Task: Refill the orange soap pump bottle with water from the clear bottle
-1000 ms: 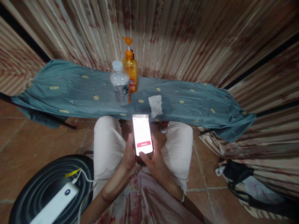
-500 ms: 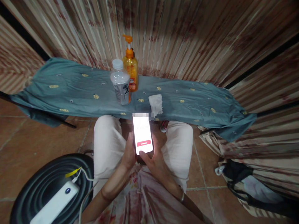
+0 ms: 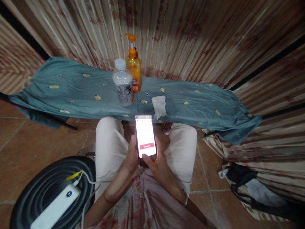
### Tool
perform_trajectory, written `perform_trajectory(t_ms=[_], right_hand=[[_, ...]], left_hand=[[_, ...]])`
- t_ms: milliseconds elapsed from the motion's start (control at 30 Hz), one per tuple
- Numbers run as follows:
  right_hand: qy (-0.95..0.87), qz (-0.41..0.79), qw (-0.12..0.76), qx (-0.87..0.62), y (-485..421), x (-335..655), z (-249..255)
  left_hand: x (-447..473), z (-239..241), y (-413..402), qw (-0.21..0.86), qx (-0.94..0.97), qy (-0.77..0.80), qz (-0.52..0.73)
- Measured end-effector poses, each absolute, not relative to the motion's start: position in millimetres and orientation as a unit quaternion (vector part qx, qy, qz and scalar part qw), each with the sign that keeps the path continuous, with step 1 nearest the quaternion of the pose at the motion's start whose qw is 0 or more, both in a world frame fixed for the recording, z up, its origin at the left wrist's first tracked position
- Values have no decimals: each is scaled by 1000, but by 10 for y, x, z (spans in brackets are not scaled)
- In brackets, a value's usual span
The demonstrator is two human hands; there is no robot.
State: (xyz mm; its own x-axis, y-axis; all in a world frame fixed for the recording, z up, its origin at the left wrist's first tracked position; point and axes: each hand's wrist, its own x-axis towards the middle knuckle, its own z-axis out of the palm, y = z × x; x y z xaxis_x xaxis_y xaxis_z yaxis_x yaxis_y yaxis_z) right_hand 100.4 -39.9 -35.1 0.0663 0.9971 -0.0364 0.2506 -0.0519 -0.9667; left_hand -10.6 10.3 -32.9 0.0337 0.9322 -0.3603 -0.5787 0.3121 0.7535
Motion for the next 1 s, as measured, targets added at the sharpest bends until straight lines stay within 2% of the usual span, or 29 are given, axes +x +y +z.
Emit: perform_trajectory(t_ms=[1000], right_hand=[[-527,436,427,-592,-406,1014,-359]], left_hand=[[-101,-333,100,684,202,433,551]])
